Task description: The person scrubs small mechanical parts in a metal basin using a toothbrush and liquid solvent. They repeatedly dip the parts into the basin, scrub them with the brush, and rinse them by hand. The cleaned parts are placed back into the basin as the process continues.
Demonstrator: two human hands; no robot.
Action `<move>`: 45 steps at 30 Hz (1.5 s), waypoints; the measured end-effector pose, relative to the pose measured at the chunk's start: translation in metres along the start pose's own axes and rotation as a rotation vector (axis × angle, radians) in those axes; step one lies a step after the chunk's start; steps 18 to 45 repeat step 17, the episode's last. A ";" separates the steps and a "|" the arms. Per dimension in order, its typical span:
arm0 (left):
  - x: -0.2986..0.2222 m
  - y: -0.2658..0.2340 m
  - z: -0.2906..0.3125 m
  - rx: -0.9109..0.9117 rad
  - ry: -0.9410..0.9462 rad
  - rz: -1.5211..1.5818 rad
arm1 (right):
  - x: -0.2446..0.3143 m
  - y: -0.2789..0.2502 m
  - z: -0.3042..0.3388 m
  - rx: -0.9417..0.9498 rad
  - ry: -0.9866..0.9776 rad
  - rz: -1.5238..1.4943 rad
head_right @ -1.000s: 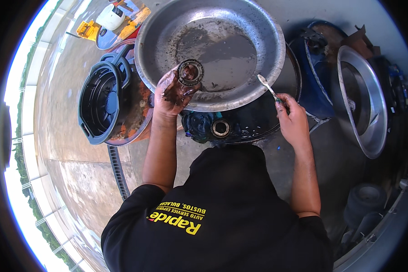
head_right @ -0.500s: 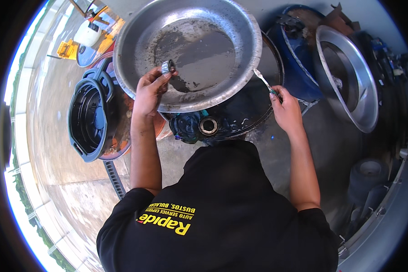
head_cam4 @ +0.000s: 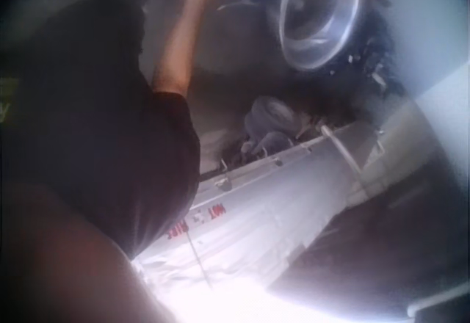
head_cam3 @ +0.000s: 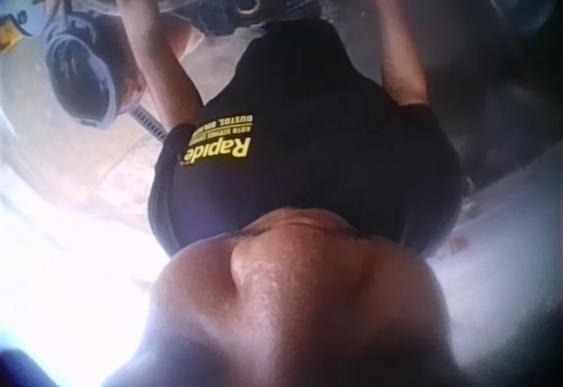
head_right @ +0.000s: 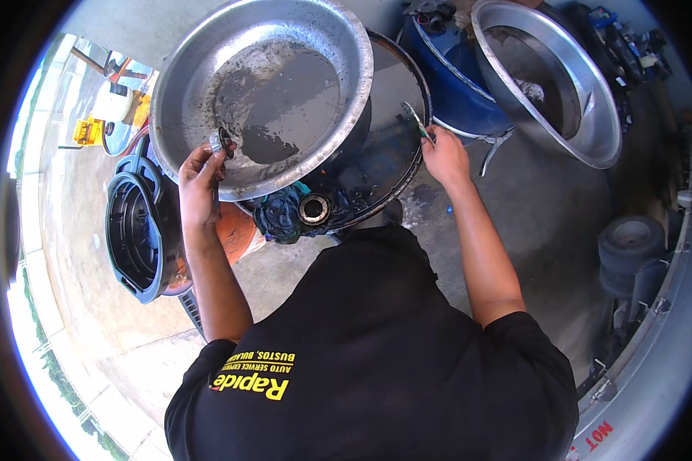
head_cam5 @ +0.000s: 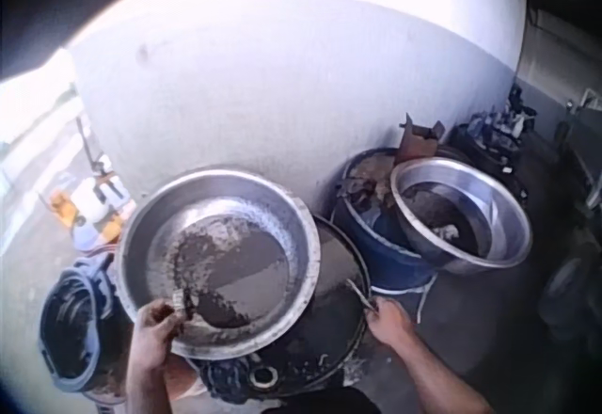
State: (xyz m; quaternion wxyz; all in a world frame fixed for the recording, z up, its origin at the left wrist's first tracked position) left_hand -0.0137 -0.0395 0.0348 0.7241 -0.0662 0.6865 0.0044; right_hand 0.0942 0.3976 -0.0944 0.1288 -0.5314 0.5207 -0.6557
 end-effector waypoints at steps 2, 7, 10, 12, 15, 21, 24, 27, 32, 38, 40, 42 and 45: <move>-0.001 -0.002 0.002 0.062 0.069 -0.120 | 0.002 -0.001 -0.006 0.029 0.043 -0.046; -0.001 -0.009 0.028 -0.016 0.048 -0.178 | 0.007 0.009 0.000 0.061 -0.107 -0.089; 0.010 -0.006 0.039 -0.072 -0.051 -0.171 | 0.007 0.004 0.006 0.150 -0.278 -0.151; 0.011 -0.001 0.048 -0.084 -0.050 -0.151 | 0.012 -0.001 0.009 0.201 -0.344 -0.165; 0.012 0.014 0.058 -0.126 -0.024 -0.104 | 0.009 0.001 0.010 0.212 -0.540 -0.179; 0.010 0.028 0.058 -0.150 -0.001 -0.086 | 0.009 0.003 0.008 0.252 -0.697 -0.114; 0.010 0.028 0.058 -0.150 -0.001 -0.086 | 0.009 0.003 0.008 0.252 -0.697 -0.114; 0.010 0.028 0.058 -0.150 -0.001 -0.086 | 0.009 0.003 0.008 0.252 -0.697 -0.114; 0.010 0.028 0.058 -0.150 -0.001 -0.086 | 0.009 0.003 0.008 0.252 -0.697 -0.114; 0.010 0.028 0.058 -0.150 -0.001 -0.086 | 0.009 0.003 0.008 0.252 -0.697 -0.114; 0.010 0.028 0.058 -0.150 -0.001 -0.086 | 0.009 0.003 0.008 0.252 -0.697 -0.114; 0.010 0.028 0.058 -0.150 -0.001 -0.086 | 0.009 0.003 0.008 0.252 -0.697 -0.114; 0.010 0.028 0.058 -0.150 -0.001 -0.086 | 0.009 0.003 0.008 0.252 -0.697 -0.114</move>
Point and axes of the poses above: each hand's wrist, its own z-axis away from the middle knuckle, its own y-axis out of the palm, x = y × z, the point moved 4 cm from there along -z, towards the middle knuckle, and after that the axes turned 12 degrees about -x, right-handed, at the moved point
